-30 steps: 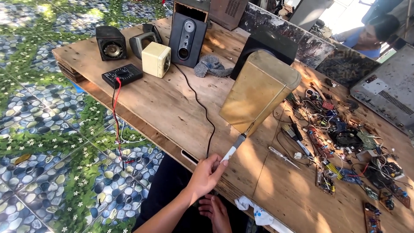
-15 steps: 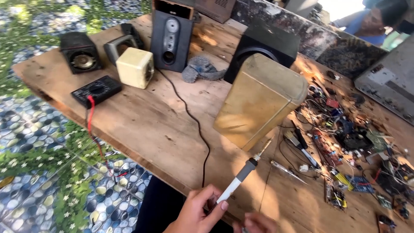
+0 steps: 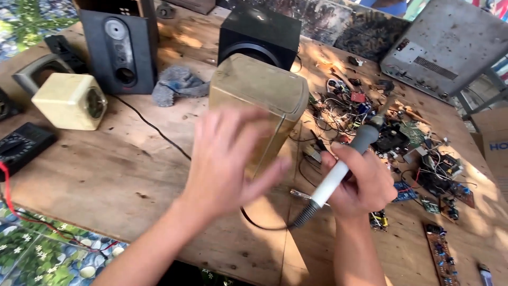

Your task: Soldering wires to a speaker and inspecting electronic components on a workbench.

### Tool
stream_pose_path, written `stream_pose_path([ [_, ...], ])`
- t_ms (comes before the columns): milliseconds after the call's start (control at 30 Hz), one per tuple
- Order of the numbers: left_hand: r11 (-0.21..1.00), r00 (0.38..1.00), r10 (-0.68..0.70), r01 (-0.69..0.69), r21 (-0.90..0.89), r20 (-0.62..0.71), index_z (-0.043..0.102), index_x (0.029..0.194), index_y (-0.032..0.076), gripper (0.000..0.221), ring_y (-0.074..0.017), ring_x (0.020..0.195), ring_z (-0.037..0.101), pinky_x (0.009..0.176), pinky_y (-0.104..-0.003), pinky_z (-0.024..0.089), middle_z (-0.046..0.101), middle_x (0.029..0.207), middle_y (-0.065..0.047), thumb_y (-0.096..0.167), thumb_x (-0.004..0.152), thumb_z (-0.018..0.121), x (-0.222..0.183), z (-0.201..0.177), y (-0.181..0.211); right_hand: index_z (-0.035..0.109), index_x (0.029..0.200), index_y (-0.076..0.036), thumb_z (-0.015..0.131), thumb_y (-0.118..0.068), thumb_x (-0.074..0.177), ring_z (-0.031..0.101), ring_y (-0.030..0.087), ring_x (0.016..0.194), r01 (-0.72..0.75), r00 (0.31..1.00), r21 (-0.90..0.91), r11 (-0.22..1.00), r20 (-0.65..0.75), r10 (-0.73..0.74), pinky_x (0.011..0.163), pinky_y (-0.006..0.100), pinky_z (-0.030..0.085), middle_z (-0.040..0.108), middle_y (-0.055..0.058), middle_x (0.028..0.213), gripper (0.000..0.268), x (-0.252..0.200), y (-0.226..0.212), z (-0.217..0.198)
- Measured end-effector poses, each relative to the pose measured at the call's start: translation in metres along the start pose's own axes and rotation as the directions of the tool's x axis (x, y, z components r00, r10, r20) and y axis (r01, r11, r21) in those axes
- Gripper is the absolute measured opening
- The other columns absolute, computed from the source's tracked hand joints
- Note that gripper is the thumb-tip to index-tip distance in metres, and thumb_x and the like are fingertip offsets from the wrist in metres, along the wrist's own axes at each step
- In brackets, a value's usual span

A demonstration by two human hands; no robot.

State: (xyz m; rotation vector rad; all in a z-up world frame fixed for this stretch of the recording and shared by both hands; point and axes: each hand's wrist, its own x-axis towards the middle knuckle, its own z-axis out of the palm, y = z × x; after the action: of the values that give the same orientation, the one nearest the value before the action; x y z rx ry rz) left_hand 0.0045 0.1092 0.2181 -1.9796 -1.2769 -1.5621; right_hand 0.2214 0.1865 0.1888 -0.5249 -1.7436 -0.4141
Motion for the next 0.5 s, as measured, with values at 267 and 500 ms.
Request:
stream_pose_path([
  [267,0.902,0.971,-0.115,0.014,0.432,0.209,0.058,0.140,0.002,0.108,-0.0536,0.146,0.022,0.104,-0.085,0.016,0.039,0.156,-0.025,0.082,0.071,0.077,0.027,0.060,-0.049,0.076,0.097,0.010,0.088,-0.005,0.082,0.035,0.019,0.054,0.084,0.988,0.107,0.991,0.119,-0.097,0.055,0.034,0.032,0.048,0.006,0.059,0.024,0.040,0.018,-0.001],
  [500,0.899,0.945,-0.107,-0.041,0.437,0.309,0.066,0.134,0.007,0.094,-0.0411,0.133,0.048,0.102,-0.071,0.026,0.060,0.141,-0.011,0.077,0.073,0.075,0.035,0.034,-0.050,0.079,0.096,-0.001,0.081,-0.007,0.067,0.044,0.012,0.046,-0.230,0.771,0.019,0.973,0.614,0.171,0.048,0.026,0.034,0.063,0.002,0.060,0.029,0.066,0.017,-0.045],
])
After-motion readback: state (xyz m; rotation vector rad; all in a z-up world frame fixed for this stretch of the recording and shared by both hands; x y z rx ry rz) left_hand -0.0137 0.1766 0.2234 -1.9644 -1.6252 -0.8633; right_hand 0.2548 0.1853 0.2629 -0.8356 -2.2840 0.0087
